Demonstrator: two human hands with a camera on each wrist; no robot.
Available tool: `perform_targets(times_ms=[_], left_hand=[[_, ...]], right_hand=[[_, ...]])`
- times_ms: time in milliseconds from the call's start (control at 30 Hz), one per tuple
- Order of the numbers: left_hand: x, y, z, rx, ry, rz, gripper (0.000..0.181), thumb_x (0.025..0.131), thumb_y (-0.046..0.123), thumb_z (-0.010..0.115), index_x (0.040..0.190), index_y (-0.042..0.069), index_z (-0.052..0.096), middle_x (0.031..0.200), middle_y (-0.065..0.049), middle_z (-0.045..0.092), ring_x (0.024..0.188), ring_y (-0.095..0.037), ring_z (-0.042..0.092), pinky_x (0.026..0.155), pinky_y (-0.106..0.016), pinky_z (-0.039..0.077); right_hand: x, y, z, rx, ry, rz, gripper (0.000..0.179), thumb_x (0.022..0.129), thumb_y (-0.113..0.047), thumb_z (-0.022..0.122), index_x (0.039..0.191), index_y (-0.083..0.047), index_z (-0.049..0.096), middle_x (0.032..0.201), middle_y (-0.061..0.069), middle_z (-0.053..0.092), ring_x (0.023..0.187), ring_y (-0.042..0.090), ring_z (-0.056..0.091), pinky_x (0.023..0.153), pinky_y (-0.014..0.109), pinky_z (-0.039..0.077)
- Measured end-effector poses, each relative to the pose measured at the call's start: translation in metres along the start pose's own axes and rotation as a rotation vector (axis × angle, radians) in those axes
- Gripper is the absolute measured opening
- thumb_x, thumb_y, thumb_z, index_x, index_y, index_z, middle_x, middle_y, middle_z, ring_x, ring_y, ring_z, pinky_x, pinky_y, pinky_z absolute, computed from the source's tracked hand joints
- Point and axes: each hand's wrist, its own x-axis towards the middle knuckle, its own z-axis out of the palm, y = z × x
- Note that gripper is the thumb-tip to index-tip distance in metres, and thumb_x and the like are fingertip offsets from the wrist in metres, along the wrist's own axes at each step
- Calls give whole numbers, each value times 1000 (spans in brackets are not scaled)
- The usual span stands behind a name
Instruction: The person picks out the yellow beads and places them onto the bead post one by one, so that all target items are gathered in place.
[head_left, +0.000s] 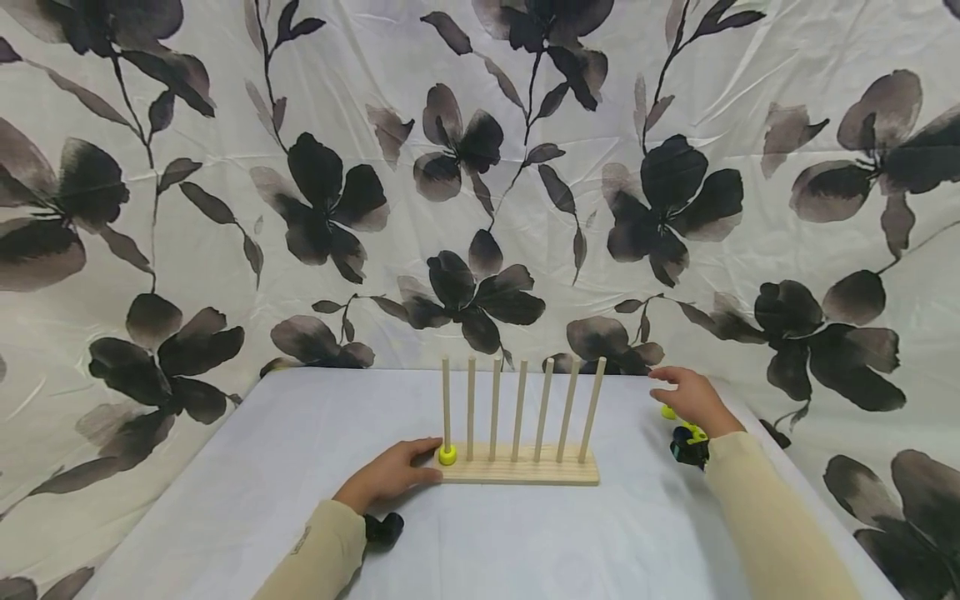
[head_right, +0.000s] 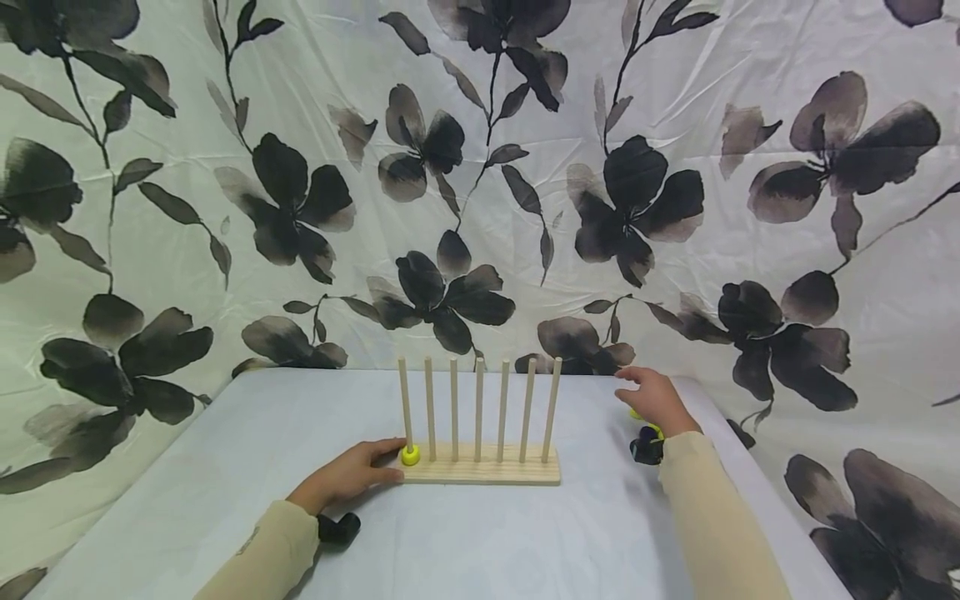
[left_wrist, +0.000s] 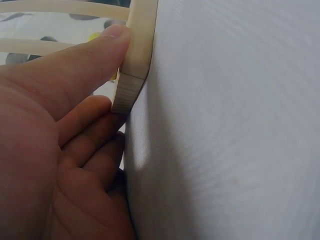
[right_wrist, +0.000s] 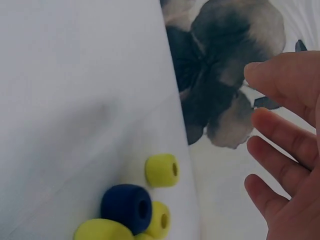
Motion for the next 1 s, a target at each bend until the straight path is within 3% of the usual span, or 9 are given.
perform_targets(times_ms=[267, 667, 1000], left_hand=[[-1, 0, -1, -6, -8, -3, 66, 84, 39, 74, 142, 17, 51, 149, -9, 46, 143, -35, 35, 116, -56, 28], [-2, 2, -4, 6, -4, 15, 67, 85, 39, 73, 143, 15, 49, 150, -10, 45, 143, -37, 34, 116, -56, 28], [-2, -1, -2, -1, -13, 17, 68, 83, 41, 73, 142, 16, 50, 150, -10, 45, 142, -37, 34, 116, -57, 28]], right_hand=[[-7, 12, 12, -8, 20, -11, 47, 94, -26, 60, 133, -1, 54, 138, 28, 49, 126, 48, 45, 102, 61, 42], [1, 31, 25, -77, 4, 20, 43, 93, -20, 60, 130, 1, 56, 139, 31, 47, 123, 47, 46, 103, 63, 39], [-2, 36, 33, -104, 26, 29, 41, 90, -17, 60, 127, 2, 58, 135, 35, 47, 120, 47, 47, 105, 63, 37]])
